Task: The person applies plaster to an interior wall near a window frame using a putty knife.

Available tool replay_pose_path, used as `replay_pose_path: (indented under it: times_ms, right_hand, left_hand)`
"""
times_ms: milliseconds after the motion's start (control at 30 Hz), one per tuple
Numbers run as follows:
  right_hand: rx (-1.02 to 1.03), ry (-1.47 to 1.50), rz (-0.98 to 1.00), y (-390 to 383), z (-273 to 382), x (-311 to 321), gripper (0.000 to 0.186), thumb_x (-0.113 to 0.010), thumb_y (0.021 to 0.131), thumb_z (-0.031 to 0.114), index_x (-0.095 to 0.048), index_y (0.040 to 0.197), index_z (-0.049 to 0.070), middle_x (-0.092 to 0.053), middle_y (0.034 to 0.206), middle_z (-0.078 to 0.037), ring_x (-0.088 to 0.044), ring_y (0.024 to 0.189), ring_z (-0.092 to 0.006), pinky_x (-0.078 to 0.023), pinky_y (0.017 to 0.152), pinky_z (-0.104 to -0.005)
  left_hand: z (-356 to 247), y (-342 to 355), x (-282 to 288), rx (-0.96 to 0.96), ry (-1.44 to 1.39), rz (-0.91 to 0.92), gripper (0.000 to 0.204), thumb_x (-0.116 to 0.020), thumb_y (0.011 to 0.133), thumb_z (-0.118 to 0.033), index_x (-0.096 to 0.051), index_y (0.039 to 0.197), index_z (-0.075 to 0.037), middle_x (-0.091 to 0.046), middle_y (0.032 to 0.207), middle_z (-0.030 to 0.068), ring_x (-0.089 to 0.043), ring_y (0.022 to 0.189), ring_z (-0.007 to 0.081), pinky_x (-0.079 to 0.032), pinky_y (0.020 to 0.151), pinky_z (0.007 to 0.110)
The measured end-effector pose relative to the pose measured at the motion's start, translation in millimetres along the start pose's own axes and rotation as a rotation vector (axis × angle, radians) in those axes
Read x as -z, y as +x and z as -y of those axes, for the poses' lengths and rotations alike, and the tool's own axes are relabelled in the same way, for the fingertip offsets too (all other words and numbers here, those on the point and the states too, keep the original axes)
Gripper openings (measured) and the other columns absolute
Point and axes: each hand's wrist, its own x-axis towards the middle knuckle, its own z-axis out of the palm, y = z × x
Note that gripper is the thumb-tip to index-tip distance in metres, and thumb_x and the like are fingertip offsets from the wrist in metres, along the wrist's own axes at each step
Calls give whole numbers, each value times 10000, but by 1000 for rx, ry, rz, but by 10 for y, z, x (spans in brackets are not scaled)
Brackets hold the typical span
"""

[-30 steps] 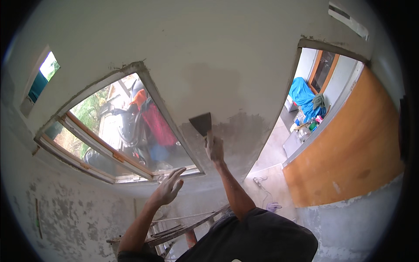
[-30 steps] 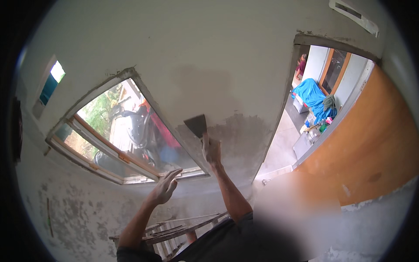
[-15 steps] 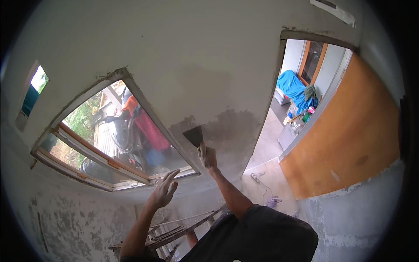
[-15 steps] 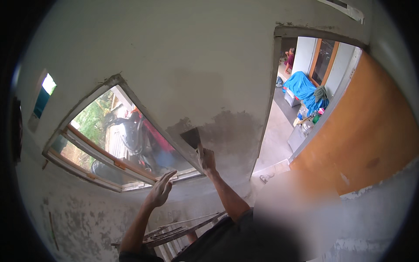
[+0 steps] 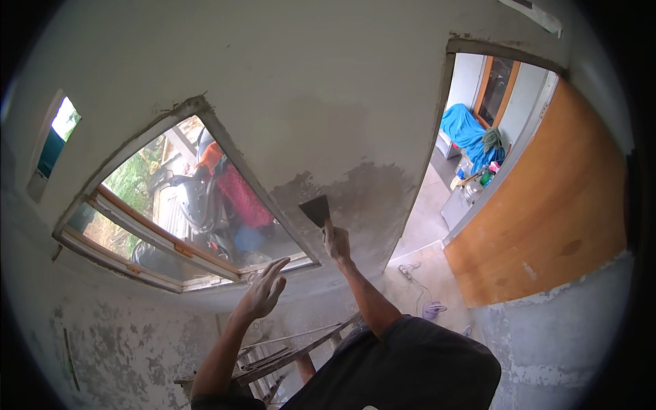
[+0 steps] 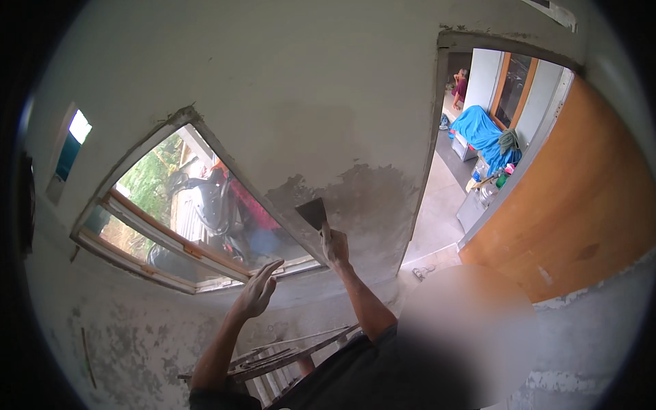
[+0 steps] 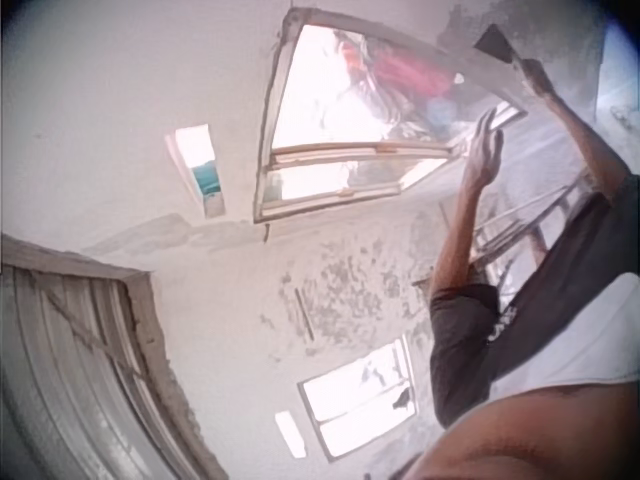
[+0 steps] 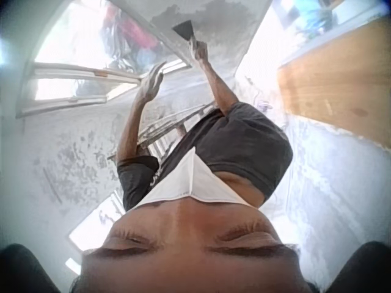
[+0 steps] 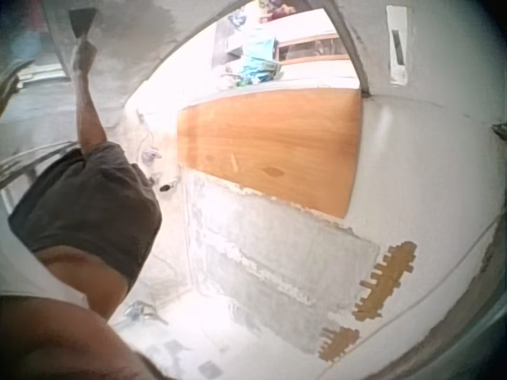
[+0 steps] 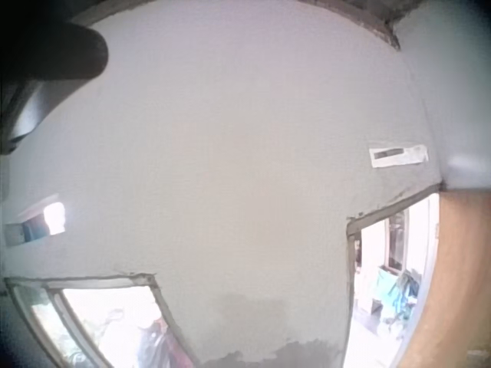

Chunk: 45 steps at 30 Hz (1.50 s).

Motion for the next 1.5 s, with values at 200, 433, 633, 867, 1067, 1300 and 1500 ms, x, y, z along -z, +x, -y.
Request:
replay_pose_path:
  times_ms: [200,433,633,867,1067,1300,1500]
  right_hand:
    - [142,-27,12,168,775,-9,676,-391,997,517,-488,613,-31,-411,495,-99,-386,474,-159,-356,508,-391]
    - [98,-13,-27,97,-130,-106,682,-386,1005,508,-446,554,-1,-383,475,-43,-388,456,-124,-333,471,-361]
    - [124,37,38,108,830,-47,686,-400,989,530,-502,599,-25,-423,489,-61,-436,478,-139,-367,505,-371]
    - [112,-30,-7,150,52,-25,695,-365,1004,524,-463,558,0,-413,475,-29,-417,459,-121,-349,481,-362]
    - [151,-68,1,160,605,-41,698,-365,1003,523,-474,555,0,-432,472,-42,-430,454,-136,-361,492,-371]
    - [218,-66,-73,160,-19,-58,685,-375,1004,512,-501,574,-7,-425,473,-81,-437,439,-175,-366,492,-390]
    - [160,-114,3,109,332,-30,665,-379,995,517,-569,654,-21,-480,513,-153,-492,479,-256,-406,562,-421]
  left_hand:
    - [10,-43,17,-12,18,-37,491,-358,1019,-317,-427,1373,16,-462,1380,241,-420,1307,379,-311,1093,420]
    - [48,14,-19,-36,30,-8,491,-390,1017,-347,-412,1395,-35,-456,1390,211,-423,1298,379,-322,1069,464]
    - [79,-46,37,48,-56,-33,493,-382,1017,-355,-409,1402,-47,-457,1394,201,-438,1284,384,-333,1057,474]
    - [-11,-4,5,-28,24,-16,498,-384,1015,-360,-407,1405,-50,-461,1392,196,-438,1283,384,-337,1052,471]
    - [43,-48,55,-30,31,-57,493,-386,1017,-361,-416,1399,-51,-468,1386,193,-449,1275,376,-350,1044,456]
    - [0,-19,38,-62,22,-29,496,-400,1016,-354,-419,1389,-28,-468,1375,219,-461,1263,382,-363,1041,443]
    - [17,-65,90,-44,30,-62,513,-385,1019,-380,-417,1388,-25,-465,1376,220,-456,1267,385,-363,1046,441]
